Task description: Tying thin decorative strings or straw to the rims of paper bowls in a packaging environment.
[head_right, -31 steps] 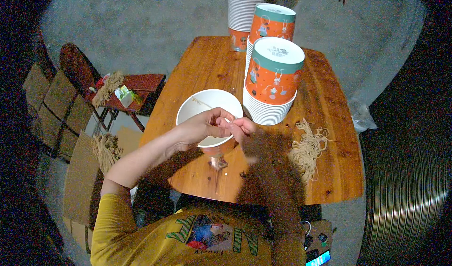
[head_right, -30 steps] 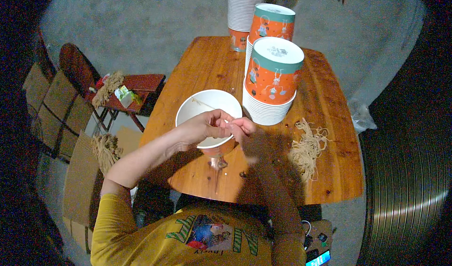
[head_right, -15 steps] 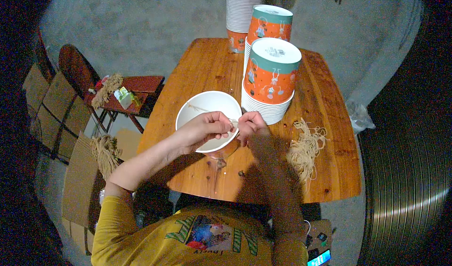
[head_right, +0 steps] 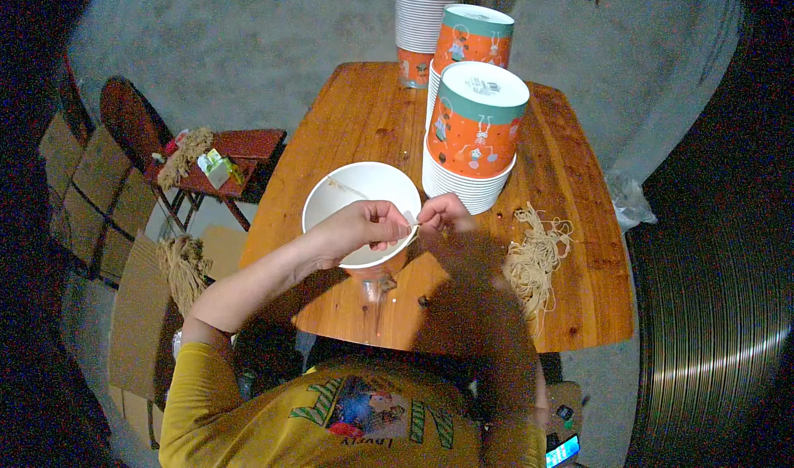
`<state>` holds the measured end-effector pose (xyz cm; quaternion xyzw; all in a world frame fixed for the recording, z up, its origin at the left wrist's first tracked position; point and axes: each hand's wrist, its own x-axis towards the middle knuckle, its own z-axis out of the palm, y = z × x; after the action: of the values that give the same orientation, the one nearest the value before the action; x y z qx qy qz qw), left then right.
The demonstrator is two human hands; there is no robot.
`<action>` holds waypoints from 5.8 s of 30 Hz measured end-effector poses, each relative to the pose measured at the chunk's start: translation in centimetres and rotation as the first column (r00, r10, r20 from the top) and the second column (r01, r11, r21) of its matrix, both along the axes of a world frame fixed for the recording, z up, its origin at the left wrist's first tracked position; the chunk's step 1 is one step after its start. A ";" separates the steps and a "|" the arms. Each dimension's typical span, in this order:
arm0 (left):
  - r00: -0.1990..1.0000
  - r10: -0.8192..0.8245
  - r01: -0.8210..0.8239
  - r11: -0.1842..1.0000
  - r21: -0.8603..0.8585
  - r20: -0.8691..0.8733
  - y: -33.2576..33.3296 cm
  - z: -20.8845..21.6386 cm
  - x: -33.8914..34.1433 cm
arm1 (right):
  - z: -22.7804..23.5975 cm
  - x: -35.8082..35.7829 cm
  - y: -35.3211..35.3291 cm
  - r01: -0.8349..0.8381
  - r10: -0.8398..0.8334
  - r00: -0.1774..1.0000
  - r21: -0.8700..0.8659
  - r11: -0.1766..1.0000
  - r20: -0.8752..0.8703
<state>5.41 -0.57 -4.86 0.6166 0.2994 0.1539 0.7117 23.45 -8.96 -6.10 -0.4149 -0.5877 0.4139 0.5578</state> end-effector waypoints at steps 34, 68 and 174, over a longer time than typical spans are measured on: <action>0.995 -0.098 0.099 0.995 -0.018 0.007 -0.1 0.5 0.2 | -1.2 0.7 0.0 0.017 -0.435 0.704 0.598 0.801 0.562; 0.997 -0.037 0.063 0.869 0.491 -0.063 -1.7 2.2 -0.9 | -1.4 -2.1 -1.1 0.216 -0.374 0.839 0.387 0.896 0.396; 0.985 0.021 0.056 0.901 0.430 -0.171 -2.2 1.9 -0.9 | -3.7 -3.0 -1.1 0.255 -0.261 0.962 0.076 0.964 0.076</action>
<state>4.47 -2.74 -2.98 0.7730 0.3122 0.1566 0.5296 20.45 -10.02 -9.77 -0.4869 -0.5652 0.3000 0.5946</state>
